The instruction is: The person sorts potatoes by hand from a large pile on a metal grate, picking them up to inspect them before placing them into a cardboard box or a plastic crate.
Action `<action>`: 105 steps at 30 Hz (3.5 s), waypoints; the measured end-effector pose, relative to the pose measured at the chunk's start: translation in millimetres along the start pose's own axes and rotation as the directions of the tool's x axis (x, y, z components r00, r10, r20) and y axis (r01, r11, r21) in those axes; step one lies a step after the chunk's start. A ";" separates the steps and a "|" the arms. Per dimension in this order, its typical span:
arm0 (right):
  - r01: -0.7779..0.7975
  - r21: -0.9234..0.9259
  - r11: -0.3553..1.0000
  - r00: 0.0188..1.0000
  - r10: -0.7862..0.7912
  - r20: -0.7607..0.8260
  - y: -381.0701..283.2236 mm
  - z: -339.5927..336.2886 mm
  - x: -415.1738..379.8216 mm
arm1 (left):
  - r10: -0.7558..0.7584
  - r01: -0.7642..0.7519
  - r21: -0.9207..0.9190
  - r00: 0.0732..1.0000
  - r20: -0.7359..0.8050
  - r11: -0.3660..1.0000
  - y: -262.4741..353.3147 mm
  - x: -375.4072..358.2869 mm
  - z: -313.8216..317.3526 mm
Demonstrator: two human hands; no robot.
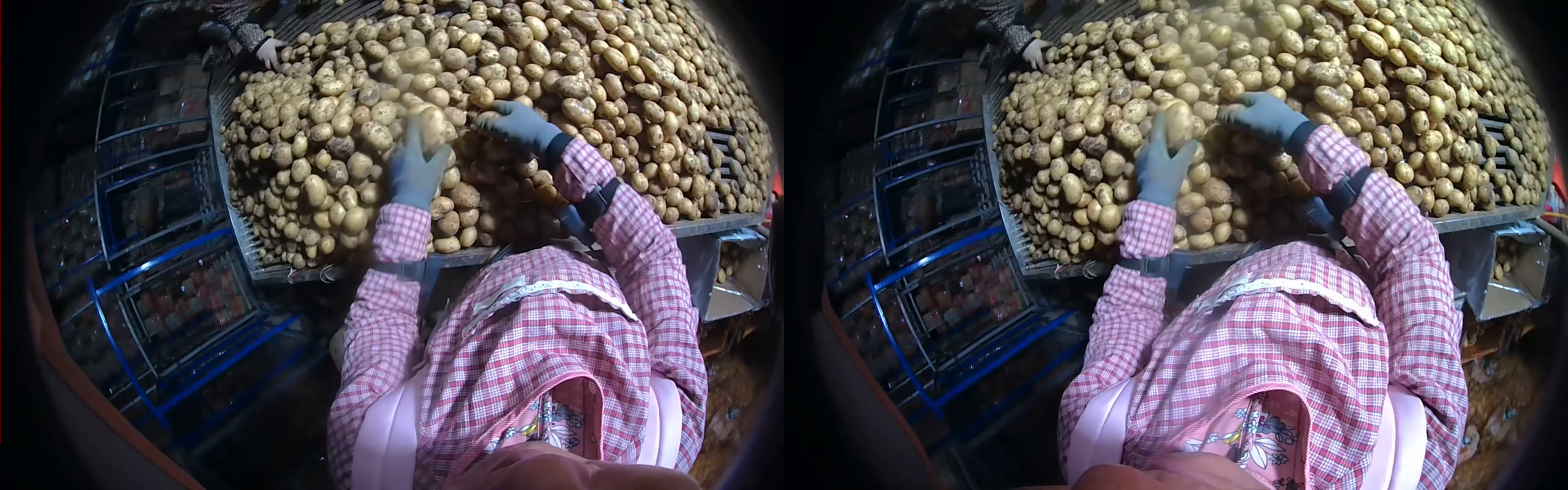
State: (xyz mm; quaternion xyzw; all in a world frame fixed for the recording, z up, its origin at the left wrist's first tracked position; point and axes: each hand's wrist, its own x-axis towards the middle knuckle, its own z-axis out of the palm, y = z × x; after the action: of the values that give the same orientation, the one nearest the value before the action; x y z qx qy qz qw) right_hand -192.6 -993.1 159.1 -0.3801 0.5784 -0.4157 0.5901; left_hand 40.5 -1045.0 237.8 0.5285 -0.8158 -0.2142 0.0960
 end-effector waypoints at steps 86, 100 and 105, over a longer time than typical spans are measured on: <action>-0.172 -0.462 0.870 0.984 0.178 -0.032 6.7 -240.6 -174.7 | 0.300 -0.297 -0.063 0.953 0.047 0.953 255.2 70.0 185.1; -0.003 -0.147 0.989 0.947 -0.045 -0.319 54.9 -402.5 -145.2 | 0.512 -0.485 -0.303 0.859 0.012 0.820 436.7 203.8 325.4; 0.170 0.460 0.872 0.904 0.047 -0.425 39.3 -449.0 -177.4 | 0.599 -0.547 -0.278 0.785 0.157 0.790 478.3 205.2 319.5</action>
State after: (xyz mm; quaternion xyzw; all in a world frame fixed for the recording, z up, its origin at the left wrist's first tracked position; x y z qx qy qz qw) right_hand -636.3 -799.1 168.8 -0.1390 0.5561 -0.6388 0.5131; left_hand -561.6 -984.0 154.9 0.2110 -0.9149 -0.3239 0.1163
